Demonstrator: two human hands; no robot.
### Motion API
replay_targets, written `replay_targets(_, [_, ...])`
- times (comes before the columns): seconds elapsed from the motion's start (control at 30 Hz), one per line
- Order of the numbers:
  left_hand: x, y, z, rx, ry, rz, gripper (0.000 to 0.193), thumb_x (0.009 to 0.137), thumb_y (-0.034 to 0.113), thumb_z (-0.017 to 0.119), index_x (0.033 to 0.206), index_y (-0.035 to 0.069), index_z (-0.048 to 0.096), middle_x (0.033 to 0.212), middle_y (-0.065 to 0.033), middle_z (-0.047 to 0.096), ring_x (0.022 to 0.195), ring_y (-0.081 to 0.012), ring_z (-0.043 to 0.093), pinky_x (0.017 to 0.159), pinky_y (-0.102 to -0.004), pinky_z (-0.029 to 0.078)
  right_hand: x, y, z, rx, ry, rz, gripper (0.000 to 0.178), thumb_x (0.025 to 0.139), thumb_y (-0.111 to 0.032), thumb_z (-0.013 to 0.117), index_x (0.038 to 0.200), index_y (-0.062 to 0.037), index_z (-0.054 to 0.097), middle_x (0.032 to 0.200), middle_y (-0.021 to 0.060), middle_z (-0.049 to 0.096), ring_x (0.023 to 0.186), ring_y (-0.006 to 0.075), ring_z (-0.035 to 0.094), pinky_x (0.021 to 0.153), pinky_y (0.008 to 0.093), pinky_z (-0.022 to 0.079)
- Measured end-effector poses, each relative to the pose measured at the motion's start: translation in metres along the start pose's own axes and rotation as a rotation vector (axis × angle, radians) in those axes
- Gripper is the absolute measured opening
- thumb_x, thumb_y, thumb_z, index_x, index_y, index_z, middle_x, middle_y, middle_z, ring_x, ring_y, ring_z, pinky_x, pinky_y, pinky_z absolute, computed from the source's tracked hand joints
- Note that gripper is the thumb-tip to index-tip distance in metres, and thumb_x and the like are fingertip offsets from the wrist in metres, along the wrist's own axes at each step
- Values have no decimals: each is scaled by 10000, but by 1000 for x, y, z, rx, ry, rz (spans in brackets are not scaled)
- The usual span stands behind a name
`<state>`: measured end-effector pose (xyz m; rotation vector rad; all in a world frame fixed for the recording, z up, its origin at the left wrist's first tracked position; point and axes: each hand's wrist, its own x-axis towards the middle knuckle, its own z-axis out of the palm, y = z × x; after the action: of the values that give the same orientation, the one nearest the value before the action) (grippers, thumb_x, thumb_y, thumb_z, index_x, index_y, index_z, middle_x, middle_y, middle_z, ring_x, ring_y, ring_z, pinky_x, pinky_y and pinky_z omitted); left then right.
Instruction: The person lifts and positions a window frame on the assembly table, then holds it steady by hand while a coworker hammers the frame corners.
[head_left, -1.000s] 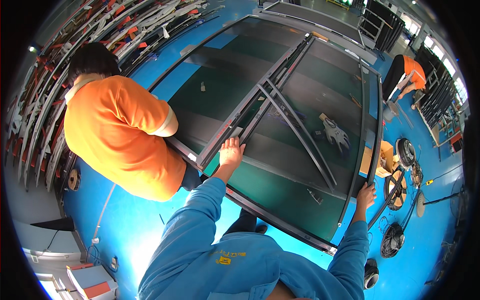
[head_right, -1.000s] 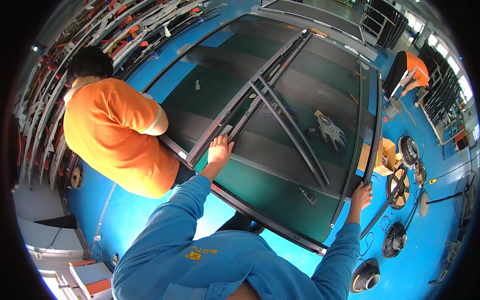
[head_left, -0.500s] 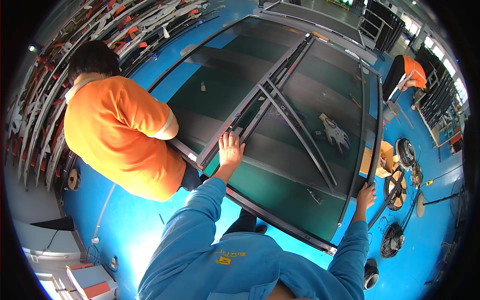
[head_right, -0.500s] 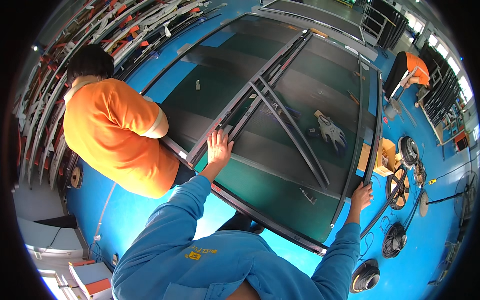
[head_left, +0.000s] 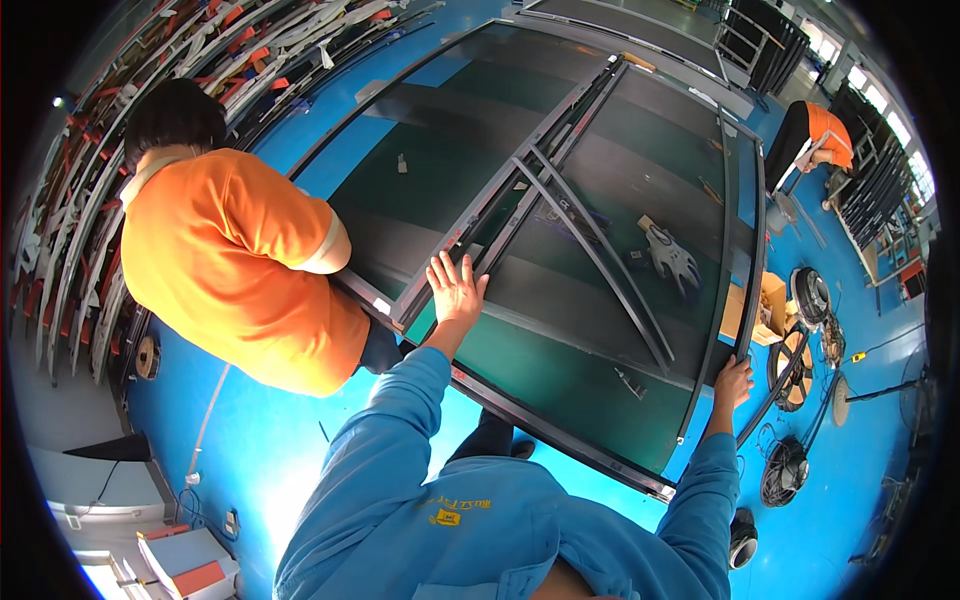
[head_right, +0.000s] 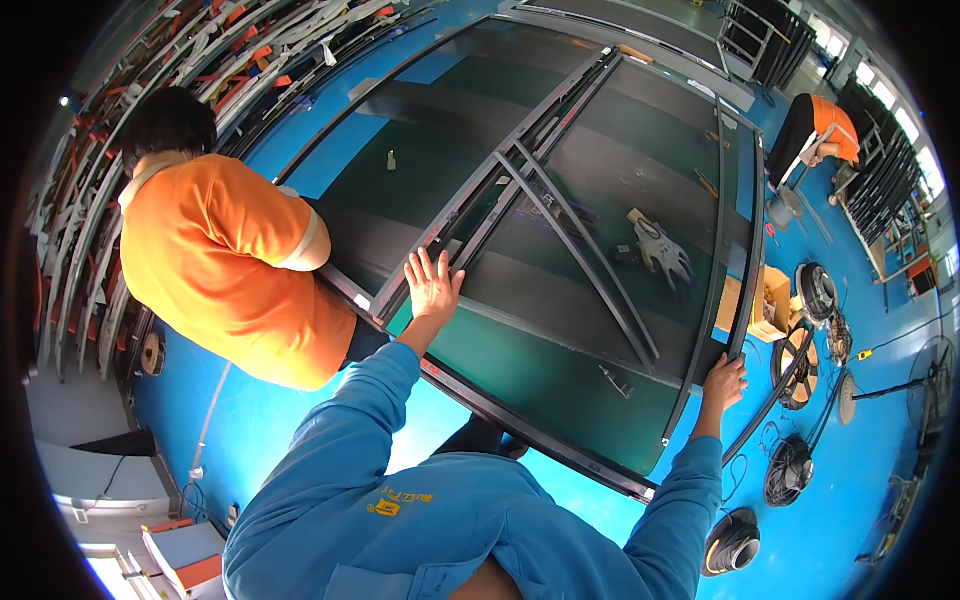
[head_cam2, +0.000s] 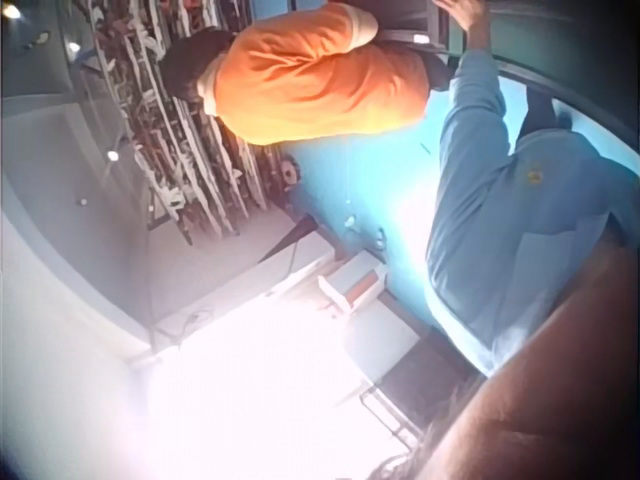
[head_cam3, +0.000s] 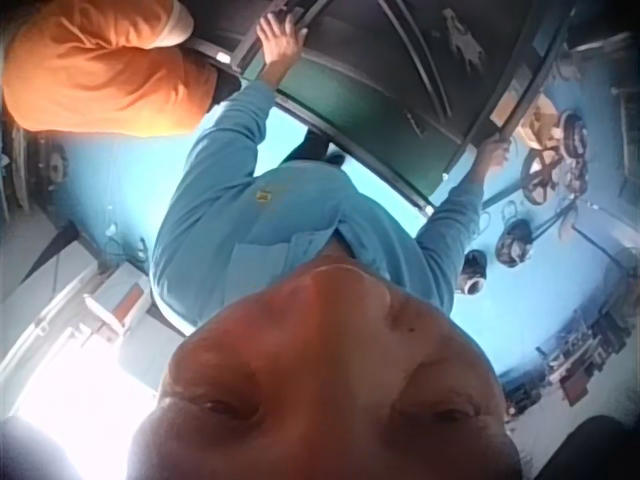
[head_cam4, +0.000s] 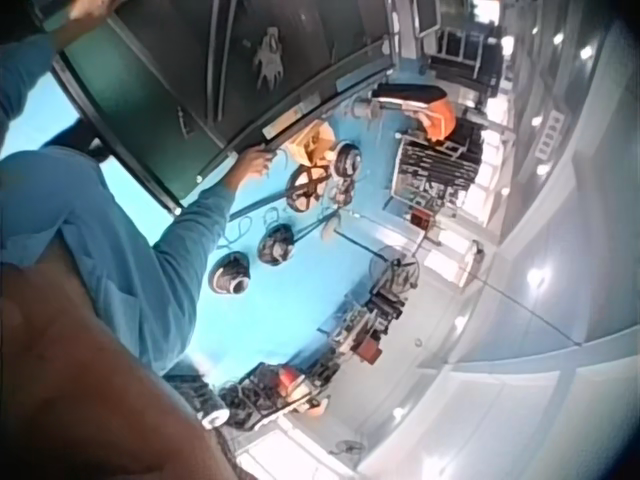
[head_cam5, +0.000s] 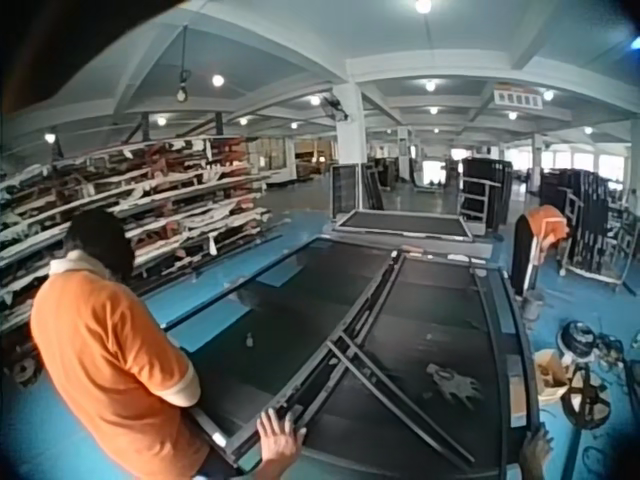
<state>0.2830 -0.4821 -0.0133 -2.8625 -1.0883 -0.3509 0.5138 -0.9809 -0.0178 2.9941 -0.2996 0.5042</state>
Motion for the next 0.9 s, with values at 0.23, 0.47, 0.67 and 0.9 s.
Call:
replay_targets(0.23, [2,1,-4,10,16,16,533,886,425,332,1268,57,380,1366,-309,151,1251,-485,158,1024,-547,103,1,-4,-5,-4,-50,20,390,890,-431,369,1066,-94,455,1007,108,537,854,338,527,640,436,475])
replay_targets(0.47, [-4,-5,11,-70,157,36,446,856,409,408,1242,187,443,1365,-309,149,1228,-509,176,999,-579,147,-2,-7,0,-61,-1,47,348,858,-406,445,992,-86,472,937,112,531,844,312,532,629,433,479])
replay_targets(0.67, [-1,-2,7,-25,114,52,455,859,414,394,1276,230,411,1373,-288,166,1235,-489,194,1019,-540,148,-3,-3,2,0,94,80,325,846,-393,471,945,-84,472,911,104,521,825,299,526,626,438,467])
replay_targets(0.9, [1,0,-4,52,-35,47,496,887,470,285,1327,247,332,1391,-275,137,1262,-457,166,1032,-523,107,-1,-6,-1,-16,34,78,339,845,-395,469,946,-72,470,927,100,522,812,290,515,631,423,458])
